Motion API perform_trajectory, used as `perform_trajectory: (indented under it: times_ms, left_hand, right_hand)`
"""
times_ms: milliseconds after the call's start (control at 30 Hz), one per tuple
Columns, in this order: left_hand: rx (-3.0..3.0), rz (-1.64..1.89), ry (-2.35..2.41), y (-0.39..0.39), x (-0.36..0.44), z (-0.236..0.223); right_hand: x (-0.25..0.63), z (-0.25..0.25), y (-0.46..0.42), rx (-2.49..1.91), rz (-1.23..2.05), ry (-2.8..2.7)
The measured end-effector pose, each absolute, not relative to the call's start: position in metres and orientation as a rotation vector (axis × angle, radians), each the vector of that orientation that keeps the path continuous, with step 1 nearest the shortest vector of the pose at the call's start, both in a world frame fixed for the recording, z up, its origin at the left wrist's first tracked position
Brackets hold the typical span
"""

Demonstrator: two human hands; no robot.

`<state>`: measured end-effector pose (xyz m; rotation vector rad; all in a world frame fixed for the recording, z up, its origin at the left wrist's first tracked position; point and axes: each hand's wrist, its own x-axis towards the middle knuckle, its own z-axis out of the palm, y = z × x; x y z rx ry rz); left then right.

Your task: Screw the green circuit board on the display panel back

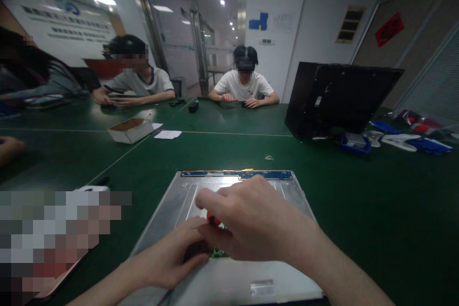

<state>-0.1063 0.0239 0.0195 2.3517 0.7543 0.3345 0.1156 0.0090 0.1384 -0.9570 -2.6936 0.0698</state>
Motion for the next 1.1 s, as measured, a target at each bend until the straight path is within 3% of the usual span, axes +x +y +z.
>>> perform_trajectory:
  times_ms: [300,533,633,800,1100]
  left_hand:
    - [2.332,0.574,0.859,0.027,-0.111,0.020]
    - [2.284,0.805,1.179,0.054,-0.118,0.010]
    - [2.288,0.761,1.193,0.063,-0.116,0.012]
    - [2.287,0.611,1.226,0.081,-0.099,0.018]
    - [2.304,0.460,1.202,0.101,-0.075,0.016]
  right_hand:
    - [0.146,0.143,0.016,-0.984,0.207,-2.442]
    - [0.189,0.089,0.039,-1.348,0.422,-2.032]
    - [0.199,0.059,0.049,-1.412,0.644,-1.935]
    - [0.208,0.023,0.055,-1.439,0.686,-1.891]
    - [0.206,0.007,0.040,-1.419,0.737,-1.810]
